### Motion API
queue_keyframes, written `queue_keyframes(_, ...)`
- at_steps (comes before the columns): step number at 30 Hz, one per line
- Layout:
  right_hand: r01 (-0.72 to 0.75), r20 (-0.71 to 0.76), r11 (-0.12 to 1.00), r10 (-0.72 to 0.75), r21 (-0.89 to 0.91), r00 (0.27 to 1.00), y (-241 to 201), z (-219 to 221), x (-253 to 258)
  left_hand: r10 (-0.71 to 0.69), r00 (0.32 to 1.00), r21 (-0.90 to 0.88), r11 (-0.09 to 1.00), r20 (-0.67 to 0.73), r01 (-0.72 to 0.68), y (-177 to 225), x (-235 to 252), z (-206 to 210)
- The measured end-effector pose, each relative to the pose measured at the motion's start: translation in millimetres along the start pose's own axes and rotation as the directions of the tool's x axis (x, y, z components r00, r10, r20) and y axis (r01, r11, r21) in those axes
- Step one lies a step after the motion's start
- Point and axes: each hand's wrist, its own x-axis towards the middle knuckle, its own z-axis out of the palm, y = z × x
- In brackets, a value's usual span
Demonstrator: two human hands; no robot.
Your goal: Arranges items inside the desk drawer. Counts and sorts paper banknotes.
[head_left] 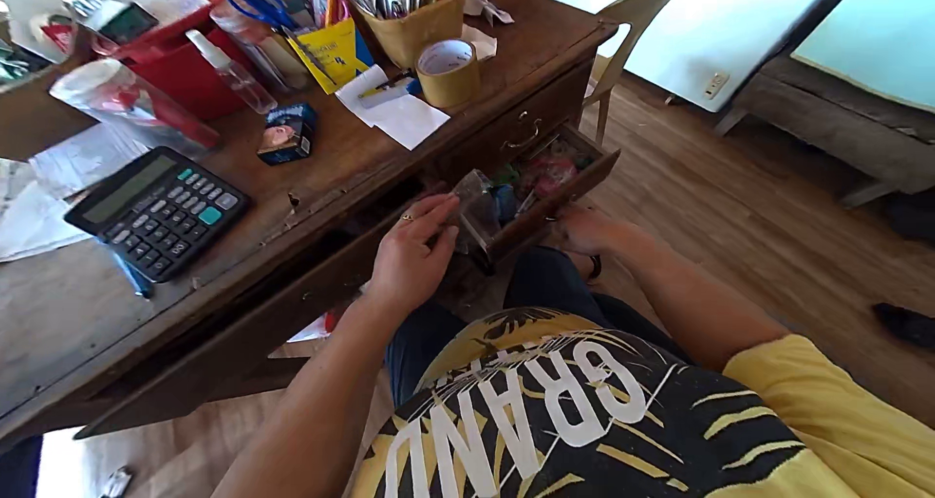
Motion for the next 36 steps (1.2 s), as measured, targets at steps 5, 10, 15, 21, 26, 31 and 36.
queue_keyframes(5,0.056,-0.197,0.945,0.009,0.323,0.98,-5.6,-1.5,-42.8,0.185,0.973,0.084,0.977,0.138,-0.198,0.5,13.9,55.8)
queue_keyframes(10,0.194,-0.491,0.647,0.317,0.738,0.811,-19.0,-10.9,-61.9,0.544,0.818,0.277,0.769,0.189,-0.576,-15.5,46.8,115.2)
queue_keyframes(15,0.216,-0.469,0.48,0.504,0.85,0.725,-11.5,-0.6,-51.5,0.249,0.744,0.216,0.857,0.621,-0.467,-42.8,102.3,146.0)
queue_keyframes(21,-0.019,-0.483,0.781,0.405,0.625,0.777,-15.1,25.8,-51.0,-0.184,0.747,0.374,0.923,0.638,-0.092,-59.3,97.7,138.5)
queue_keyframes(26,0.13,-0.731,0.991,-0.06,0.04,0.68,-14.3,33.7,-22.4,0.225,0.895,0.134,0.946,0.385,-0.295,-39.7,17.9,93.0)
queue_keyframes(31,-0.122,-0.263,0.992,0.112,-0.023,0.958,-39.6,-17.4,19.5,0.361,0.924,0.288,0.905,-0.127,-0.314,-43.4,-63.3,7.7)
queue_keyframes(36,-0.038,-0.47,0.994,0.082,0.103,0.879,-29.7,-6.9,27.4,-0.073,0.957,0.531,0.819,-0.279,0.218,-59.6,-119.8,-81.5)
